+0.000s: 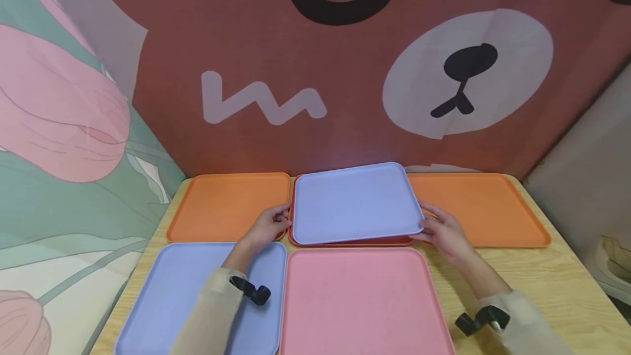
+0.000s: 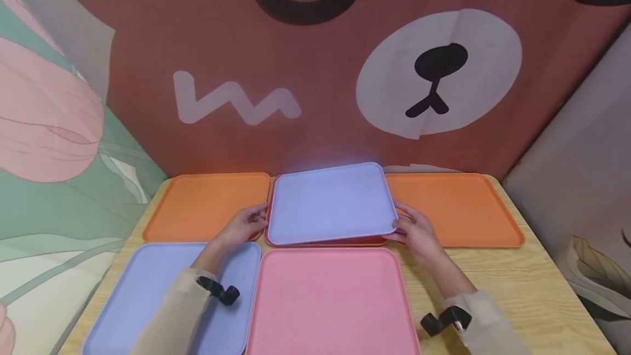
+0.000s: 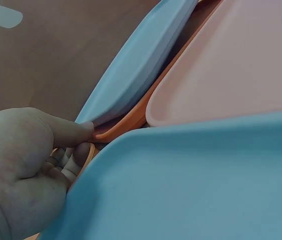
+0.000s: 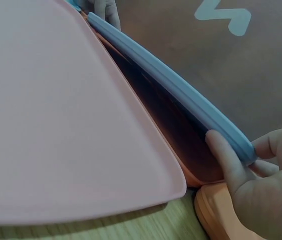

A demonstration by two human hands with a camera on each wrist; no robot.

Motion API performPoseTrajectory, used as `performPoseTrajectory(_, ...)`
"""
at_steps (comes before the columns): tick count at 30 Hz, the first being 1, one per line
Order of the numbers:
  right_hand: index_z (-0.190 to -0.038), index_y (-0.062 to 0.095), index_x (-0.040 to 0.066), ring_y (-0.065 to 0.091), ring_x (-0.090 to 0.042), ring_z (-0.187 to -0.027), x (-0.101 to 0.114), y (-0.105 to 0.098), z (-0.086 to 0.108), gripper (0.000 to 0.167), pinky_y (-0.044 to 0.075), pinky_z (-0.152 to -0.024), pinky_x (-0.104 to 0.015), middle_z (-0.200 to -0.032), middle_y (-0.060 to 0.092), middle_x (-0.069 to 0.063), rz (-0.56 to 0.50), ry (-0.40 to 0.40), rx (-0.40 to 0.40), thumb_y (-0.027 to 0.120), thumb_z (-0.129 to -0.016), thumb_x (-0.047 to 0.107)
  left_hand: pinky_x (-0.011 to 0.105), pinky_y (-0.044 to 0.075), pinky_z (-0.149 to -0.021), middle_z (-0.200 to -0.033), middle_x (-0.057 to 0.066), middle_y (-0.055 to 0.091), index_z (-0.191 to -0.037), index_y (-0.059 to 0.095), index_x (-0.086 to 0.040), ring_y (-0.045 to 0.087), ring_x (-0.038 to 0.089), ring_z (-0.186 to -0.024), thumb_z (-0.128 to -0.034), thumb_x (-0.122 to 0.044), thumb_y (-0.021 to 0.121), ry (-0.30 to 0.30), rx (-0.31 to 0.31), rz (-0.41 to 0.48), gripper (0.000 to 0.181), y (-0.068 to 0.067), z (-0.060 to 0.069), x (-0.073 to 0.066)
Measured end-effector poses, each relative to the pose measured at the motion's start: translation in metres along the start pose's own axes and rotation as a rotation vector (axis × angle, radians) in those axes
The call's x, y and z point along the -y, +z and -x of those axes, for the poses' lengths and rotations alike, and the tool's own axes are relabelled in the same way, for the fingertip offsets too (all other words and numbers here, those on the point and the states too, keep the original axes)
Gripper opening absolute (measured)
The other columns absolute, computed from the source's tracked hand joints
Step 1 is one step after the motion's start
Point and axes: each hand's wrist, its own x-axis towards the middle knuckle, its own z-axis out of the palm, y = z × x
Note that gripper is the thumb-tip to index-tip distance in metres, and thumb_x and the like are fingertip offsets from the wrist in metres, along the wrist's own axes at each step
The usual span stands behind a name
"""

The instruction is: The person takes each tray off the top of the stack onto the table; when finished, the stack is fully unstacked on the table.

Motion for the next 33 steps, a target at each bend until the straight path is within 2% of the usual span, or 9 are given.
performPoseTrajectory(3, -0.154, 0.031, -0.006, 0.071, -0.017, -0.096, -0.002, -0.003, 0.002, 0.052, 0.061, -0.080, -0.035, -0.110, 0.069, -0.003, -0.076, -0.042, 0.029, 0.042, -0.104, -0.008, 0.018, 0.045, -0.073, -0.106, 0.015, 0.053, -0.148, 0.043, 0.010, 0.050, 0.020, -0.094, -0.0972, 0.008, 0.060, 0.010, 0.002, -0.003, 0.053, 0.000, -0.001, 0.001)
performPoseTrajectory(7, -0.137, 0.059, 0.010, 0.072, -0.020, -0.097, -0.005, -0.006, 0.004, 0.043, 0.061, -0.079, -0.036, -0.114, 0.071, -0.004, -0.164, -0.084, 0.080, 0.042, -0.104, -0.009, 0.018, 0.046, -0.074, -0.105, 0.015, 0.053, -0.148, 0.044, 0.011, 0.050, 0.020, -0.094, -0.0960, 0.010, 0.059, 0.012, 0.000, 0.001, 0.054, 0.000, -0.002, 0.001)
performPoseTrajectory(10, -0.131, 0.066, 0.016, 0.072, -0.020, -0.099, -0.006, -0.009, 0.007, 0.045, 0.061, -0.080, -0.036, -0.117, 0.072, -0.003, -0.195, -0.101, 0.116, 0.040, -0.104, -0.010, 0.018, 0.046, -0.074, -0.105, 0.013, 0.053, -0.148, 0.045, 0.009, 0.050, 0.019, -0.094, -0.0959, 0.009, 0.060, 0.000, -0.011, -0.006, 0.054, 0.000, -0.002, 0.000)
performPoseTrajectory(14, -0.134, 0.066, 0.014, 0.071, -0.020, -0.103, -0.006, -0.016, 0.012, 0.049, 0.060, -0.083, -0.037, -0.122, 0.070, -0.004, -0.226, -0.136, 0.177, 0.036, -0.104, -0.011, 0.018, 0.045, -0.074, -0.105, 0.014, 0.053, -0.148, 0.044, 0.009, 0.051, 0.020, -0.095, -0.0962, 0.009, 0.060, 0.001, -0.013, -0.020, 0.054, 0.001, -0.001, -0.001)
performPoseTrajectory(18, -0.139, 0.062, 0.010, 0.070, -0.021, -0.108, -0.004, -0.027, 0.020, 0.053, 0.059, -0.086, -0.037, -0.126, 0.069, -0.007, -0.266, -0.173, 0.267, 0.030, -0.104, -0.014, 0.019, 0.046, -0.076, -0.106, 0.013, 0.053, -0.149, 0.045, 0.006, 0.051, 0.021, -0.096, -0.0966, 0.007, 0.061, -0.024, -0.016, -0.003, 0.055, 0.001, 0.000, -0.002)
performPoseTrajectory(26, -0.148, 0.053, 0.006, 0.068, -0.023, -0.114, 0.003, -0.056, 0.045, 0.060, 0.057, -0.090, -0.036, -0.134, 0.066, -0.011, -0.304, -0.205, 0.404, 0.019, -0.103, -0.016, 0.020, 0.046, -0.076, -0.106, 0.014, 0.053, -0.148, 0.045, 0.008, 0.051, 0.021, -0.095, -0.0962, 0.009, 0.059, -0.021, -0.022, 0.012, 0.054, 0.003, -0.001, 0.002)
performPoseTrajectory(33, -0.154, 0.042, 0.004, 0.060, -0.027, -0.126, 0.008, -0.093, 0.079, 0.063, 0.053, -0.097, -0.040, -0.147, 0.056, -0.013, -0.423, -0.166, 0.535, 0.010, -0.103, -0.014, 0.020, 0.046, -0.075, -0.107, 0.013, 0.053, -0.149, 0.044, 0.009, 0.050, 0.020, -0.095, -0.0956, 0.011, 0.059, -0.017, -0.003, 0.041, 0.056, 0.002, 0.000, 0.000)
